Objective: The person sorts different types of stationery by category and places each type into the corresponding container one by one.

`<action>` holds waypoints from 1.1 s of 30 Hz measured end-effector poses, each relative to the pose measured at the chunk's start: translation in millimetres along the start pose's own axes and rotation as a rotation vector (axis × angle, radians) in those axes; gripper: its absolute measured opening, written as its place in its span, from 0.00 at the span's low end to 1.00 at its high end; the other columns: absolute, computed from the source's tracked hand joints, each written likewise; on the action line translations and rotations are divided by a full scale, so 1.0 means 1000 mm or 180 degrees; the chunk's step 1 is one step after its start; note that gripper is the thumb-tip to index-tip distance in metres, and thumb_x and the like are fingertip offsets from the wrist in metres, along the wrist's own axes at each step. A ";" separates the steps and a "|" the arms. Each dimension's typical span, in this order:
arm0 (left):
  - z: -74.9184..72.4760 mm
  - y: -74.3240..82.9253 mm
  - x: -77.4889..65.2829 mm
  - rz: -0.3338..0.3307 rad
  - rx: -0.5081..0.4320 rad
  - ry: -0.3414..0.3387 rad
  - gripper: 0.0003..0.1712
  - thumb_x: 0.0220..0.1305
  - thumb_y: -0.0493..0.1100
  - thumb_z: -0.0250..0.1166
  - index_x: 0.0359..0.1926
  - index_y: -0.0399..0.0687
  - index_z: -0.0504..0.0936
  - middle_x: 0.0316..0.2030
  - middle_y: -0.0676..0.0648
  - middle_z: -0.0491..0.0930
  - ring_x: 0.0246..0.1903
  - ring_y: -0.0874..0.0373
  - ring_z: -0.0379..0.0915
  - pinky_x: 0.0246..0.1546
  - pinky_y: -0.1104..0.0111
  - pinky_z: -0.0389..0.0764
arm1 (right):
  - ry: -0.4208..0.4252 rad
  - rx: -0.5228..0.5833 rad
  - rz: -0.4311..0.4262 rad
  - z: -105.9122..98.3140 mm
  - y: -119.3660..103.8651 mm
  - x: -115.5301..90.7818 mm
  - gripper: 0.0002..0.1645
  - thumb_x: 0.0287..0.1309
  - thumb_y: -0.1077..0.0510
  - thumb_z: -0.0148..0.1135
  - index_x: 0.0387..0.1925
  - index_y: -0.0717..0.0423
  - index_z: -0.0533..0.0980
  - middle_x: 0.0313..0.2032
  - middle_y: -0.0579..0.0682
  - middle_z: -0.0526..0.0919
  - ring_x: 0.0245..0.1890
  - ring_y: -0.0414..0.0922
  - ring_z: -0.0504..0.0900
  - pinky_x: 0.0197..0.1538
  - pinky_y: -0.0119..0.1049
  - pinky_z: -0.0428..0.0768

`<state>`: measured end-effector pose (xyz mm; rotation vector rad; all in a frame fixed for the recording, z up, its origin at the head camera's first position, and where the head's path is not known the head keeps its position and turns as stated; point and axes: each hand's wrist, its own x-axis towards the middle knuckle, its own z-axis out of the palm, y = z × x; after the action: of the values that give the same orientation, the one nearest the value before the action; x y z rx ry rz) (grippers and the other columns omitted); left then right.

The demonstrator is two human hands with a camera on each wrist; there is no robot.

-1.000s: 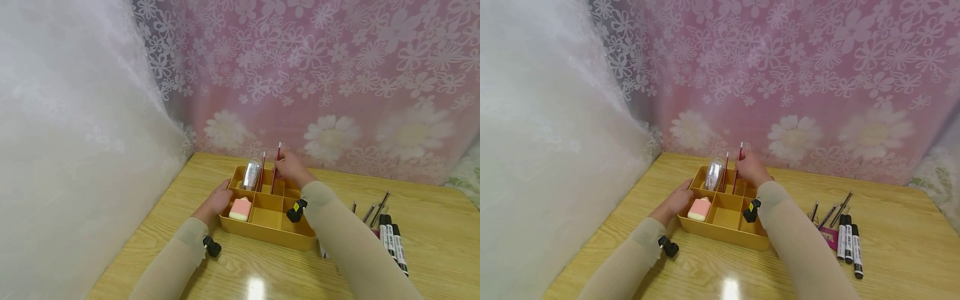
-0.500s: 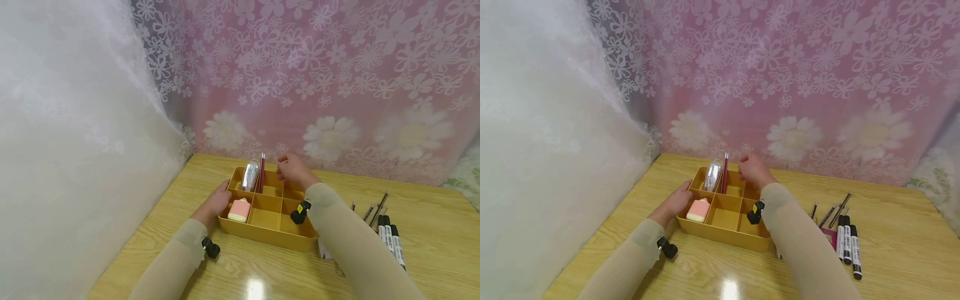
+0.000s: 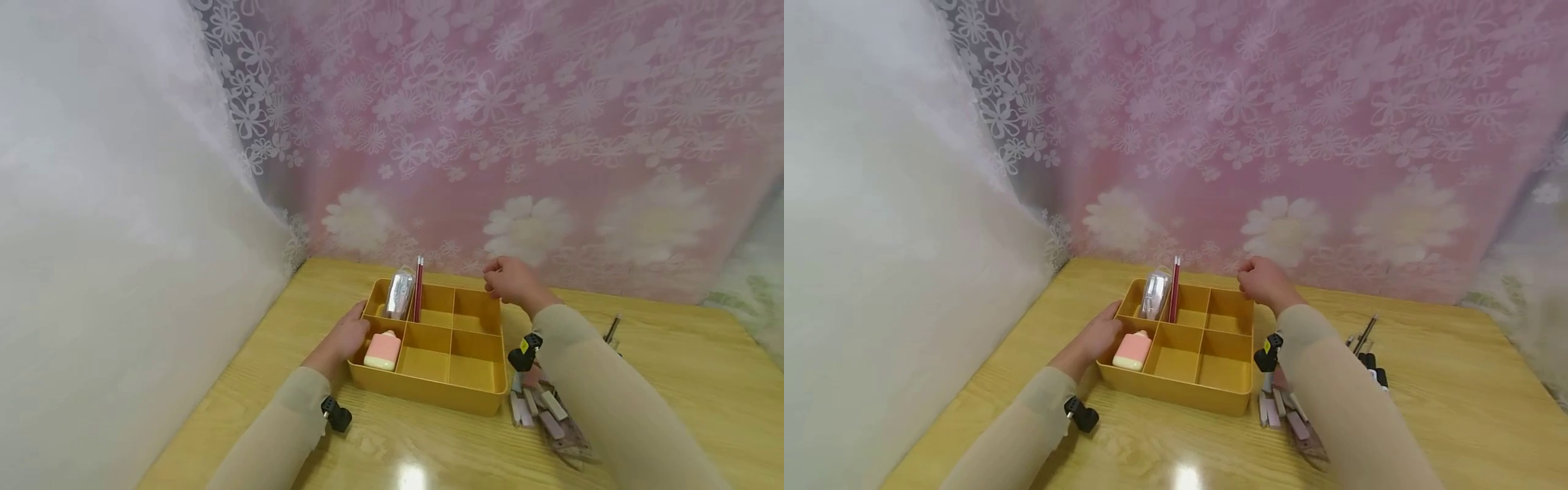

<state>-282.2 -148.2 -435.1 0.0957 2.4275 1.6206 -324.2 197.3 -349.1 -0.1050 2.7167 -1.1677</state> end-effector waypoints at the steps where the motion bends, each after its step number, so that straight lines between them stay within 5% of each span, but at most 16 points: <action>1: -0.001 -0.002 -0.002 -0.0026 0.0000 0.0019 0.34 0.73 0.40 0.43 0.79 0.50 0.57 0.73 0.42 0.62 0.73 0.43 0.54 0.72 0.43 0.50 | -0.0022 -0.0001 0.0016 -0.001 0.005 -0.001 0.22 0.76 0.54 0.45 0.61 0.65 0.69 0.51 0.65 0.80 0.46 0.58 0.83 0.47 0.48 0.83; 12: 0.000 -0.003 -0.003 -0.0141 -0.0053 -0.0037 0.34 0.75 0.43 0.43 0.80 0.54 0.55 0.74 0.44 0.62 0.73 0.43 0.54 0.72 0.42 0.49 | -0.0051 -0.0002 0.0143 -0.043 0.069 -0.022 0.25 0.77 0.52 0.40 0.61 0.68 0.65 0.48 0.65 0.77 0.48 0.60 0.80 0.45 0.49 0.79; 19: 0.001 -0.004 0.000 -0.0086 -0.0098 -0.0101 0.34 0.75 0.41 0.42 0.79 0.53 0.55 0.73 0.43 0.63 0.72 0.43 0.56 0.71 0.42 0.51 | -0.0001 -0.0328 0.0211 -0.065 0.104 -0.049 0.25 0.77 0.53 0.43 0.60 0.71 0.66 0.45 0.64 0.79 0.44 0.58 0.82 0.37 0.44 0.79; 26: 0.002 -0.003 0.001 -0.0157 -0.0123 -0.0089 0.33 0.75 0.42 0.43 0.79 0.56 0.56 0.72 0.45 0.64 0.70 0.43 0.58 0.72 0.42 0.50 | -0.0286 -0.0585 0.0277 -0.065 0.125 -0.059 0.13 0.72 0.56 0.52 0.38 0.64 0.70 0.28 0.53 0.76 0.26 0.47 0.75 0.28 0.41 0.74; 33: 0.000 -0.002 0.002 -0.0080 -0.0015 -0.0079 0.33 0.75 0.41 0.42 0.79 0.52 0.55 0.72 0.43 0.63 0.71 0.42 0.57 0.72 0.43 0.50 | -0.0377 -0.0988 0.0175 -0.046 0.137 -0.053 0.24 0.65 0.55 0.58 0.14 0.46 0.63 0.13 0.42 0.60 0.13 0.40 0.57 0.22 0.38 0.65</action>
<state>-283.6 -148.1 -436.9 0.0837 2.3966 1.6047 -280.1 331.4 -409.5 -0.1353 2.7529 -0.6946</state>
